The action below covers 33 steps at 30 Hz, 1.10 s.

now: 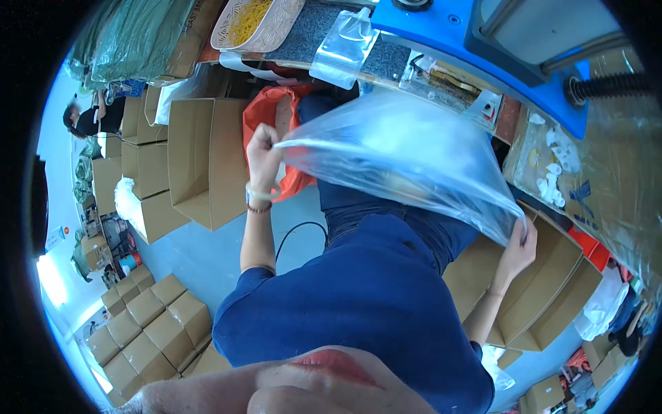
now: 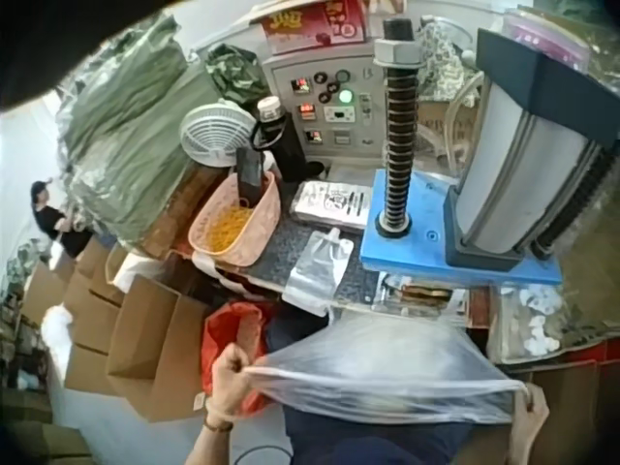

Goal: Filling plastic bags with white stuffing material and sealing them using a heat sealing machine.

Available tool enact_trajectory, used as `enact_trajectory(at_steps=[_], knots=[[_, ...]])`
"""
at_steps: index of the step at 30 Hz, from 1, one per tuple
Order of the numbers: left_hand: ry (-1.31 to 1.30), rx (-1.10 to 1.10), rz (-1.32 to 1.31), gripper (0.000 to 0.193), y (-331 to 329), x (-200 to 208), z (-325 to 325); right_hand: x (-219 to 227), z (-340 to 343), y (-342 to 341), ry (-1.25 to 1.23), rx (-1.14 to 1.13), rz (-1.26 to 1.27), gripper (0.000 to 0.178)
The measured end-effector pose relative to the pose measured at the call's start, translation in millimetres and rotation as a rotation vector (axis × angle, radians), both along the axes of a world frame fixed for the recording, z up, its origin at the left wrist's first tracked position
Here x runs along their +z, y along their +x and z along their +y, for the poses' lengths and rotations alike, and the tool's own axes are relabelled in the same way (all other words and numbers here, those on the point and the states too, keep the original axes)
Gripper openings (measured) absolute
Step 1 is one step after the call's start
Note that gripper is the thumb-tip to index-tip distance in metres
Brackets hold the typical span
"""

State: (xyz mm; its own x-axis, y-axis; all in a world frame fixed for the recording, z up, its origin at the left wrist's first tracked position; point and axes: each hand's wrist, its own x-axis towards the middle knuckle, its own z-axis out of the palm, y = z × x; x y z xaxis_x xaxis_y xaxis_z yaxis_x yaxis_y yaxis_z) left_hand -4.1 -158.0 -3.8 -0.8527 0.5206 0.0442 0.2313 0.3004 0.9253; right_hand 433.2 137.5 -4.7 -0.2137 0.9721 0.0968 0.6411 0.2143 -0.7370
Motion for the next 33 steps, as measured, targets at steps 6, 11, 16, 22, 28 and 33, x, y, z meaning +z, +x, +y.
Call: enact_trajectory(at_steps=[6,11,16,22,28,33], knots=[[-0.990,-0.411,0.269,0.017,-44.2,-69.4,-64.1,-36.3,26.2,25.6,0.068,0.282,-0.212,0.022],[-0.341,-0.948,0.417,0.022,-5.9,31.7,-4.7,51.9,-5.2,0.7,-0.281,0.170,-0.021,0.020],[0.281,-1.093,0.012,0.033,60.4,5.4,96.2,51.0,-24.8,-113.4,-0.055,0.671,0.079,0.018],[0.308,-0.754,-0.818,0.041,63.3,-38.0,160.9,27.1,-25.2,-134.7,-0.313,0.891,0.054,0.015],[0.250,-0.958,-0.068,0.058,130.9,-48.8,160.6,18.7,-34.7,-158.2,-0.268,0.966,0.064,0.016],[0.112,-0.861,-0.184,0.021,109.1,-88.2,154.0,53.3,-43.7,-165.3,0.062,0.872,0.121,0.016]])
